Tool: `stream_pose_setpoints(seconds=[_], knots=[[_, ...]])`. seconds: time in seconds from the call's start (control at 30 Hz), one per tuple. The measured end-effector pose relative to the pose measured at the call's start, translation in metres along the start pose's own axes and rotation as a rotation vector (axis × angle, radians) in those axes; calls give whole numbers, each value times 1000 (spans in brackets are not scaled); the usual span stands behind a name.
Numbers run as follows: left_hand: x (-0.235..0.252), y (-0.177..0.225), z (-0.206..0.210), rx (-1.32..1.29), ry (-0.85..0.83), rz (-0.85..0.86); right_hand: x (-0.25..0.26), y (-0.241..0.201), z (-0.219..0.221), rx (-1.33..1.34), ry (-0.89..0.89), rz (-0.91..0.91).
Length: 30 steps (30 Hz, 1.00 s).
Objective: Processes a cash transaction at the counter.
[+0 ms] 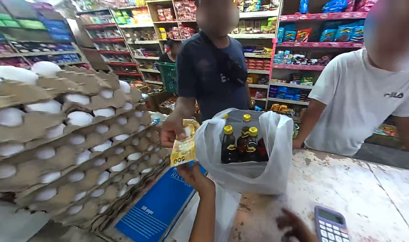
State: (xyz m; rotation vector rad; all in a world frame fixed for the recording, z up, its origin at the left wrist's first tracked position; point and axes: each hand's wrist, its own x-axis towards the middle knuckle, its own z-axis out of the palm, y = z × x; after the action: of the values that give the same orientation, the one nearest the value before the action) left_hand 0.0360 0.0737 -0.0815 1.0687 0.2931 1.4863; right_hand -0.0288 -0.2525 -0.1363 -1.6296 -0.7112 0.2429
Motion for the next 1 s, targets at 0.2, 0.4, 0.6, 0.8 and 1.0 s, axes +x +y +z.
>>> stream_pose_setpoints(seconds=[0.2, 0.4, 0.6, 0.8, 1.0], knots=[[17, 59, 37, -240, -60, -198, 112, 7, -63, 8, 644, -271], [33, 81, 39, -197, 202, -563, 170, 0, -48, 20, 386, -195], [27, 78, 12, -300, 266, -674, 175, 9, -45, 19, 388, -211], [15, 87, -12, -253, 303, -610, 121, 6, -66, -18, 546, -410], [-30, 143, -17, -133, 206, -442, 21, -64, -42, 104, 130, -218]])
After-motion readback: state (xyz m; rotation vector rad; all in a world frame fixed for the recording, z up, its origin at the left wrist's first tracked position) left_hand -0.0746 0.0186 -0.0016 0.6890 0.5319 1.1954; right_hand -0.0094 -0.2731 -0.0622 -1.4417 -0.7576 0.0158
